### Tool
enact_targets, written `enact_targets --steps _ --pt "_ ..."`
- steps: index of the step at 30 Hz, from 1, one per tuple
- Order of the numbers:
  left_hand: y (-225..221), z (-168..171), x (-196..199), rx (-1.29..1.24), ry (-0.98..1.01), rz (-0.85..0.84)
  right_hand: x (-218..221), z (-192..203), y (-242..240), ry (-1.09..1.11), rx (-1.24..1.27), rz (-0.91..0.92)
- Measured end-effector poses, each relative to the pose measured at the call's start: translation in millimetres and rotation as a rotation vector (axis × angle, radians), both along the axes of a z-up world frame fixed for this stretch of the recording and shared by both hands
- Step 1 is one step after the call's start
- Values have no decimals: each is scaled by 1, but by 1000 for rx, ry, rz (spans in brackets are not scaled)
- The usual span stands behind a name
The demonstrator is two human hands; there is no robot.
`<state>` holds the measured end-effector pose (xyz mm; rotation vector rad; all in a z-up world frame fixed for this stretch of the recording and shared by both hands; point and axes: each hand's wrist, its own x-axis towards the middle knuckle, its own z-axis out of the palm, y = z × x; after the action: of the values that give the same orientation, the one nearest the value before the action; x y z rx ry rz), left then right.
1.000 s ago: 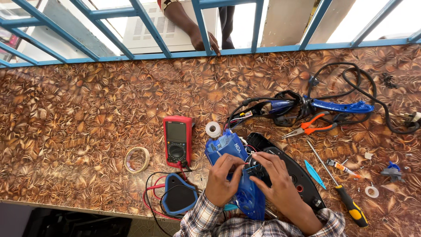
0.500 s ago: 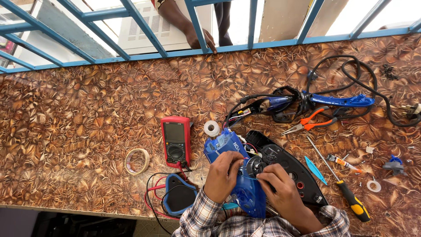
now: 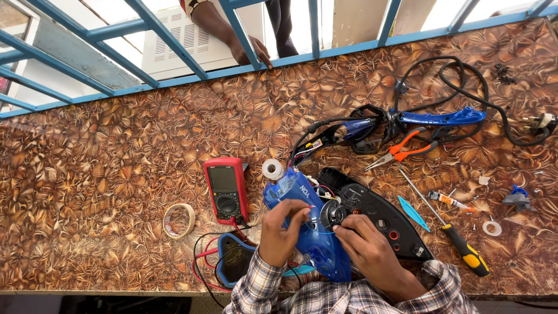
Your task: The person repairs an electric iron by dismantling the blue plastic housing and using a soldering iron and wire to work on the internal electrical components.
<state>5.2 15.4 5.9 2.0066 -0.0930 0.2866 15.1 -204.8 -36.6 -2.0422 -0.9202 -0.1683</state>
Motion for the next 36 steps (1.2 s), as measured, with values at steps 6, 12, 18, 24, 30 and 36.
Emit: enact_targets --steps 6,12,18,24,30,36 --pt "-7 -10 -2 94 22 -27 1 1 2 -7 -3 -17" --pt "-30 12 -2 83 26 -150 2 7 4 -38 19 -6" --pt "-28 12 -1 75 33 -161 3 11 2 -26 36 7" --pt "-28 11 -3 101 -50 -74 3 5 0 -35 36 11" --pt "-22 7 -3 139 -86 7 3 5 -1 -5 34 2" --pt "-16 -9 -8 143 4 10 3 5 -1 11 44 4"
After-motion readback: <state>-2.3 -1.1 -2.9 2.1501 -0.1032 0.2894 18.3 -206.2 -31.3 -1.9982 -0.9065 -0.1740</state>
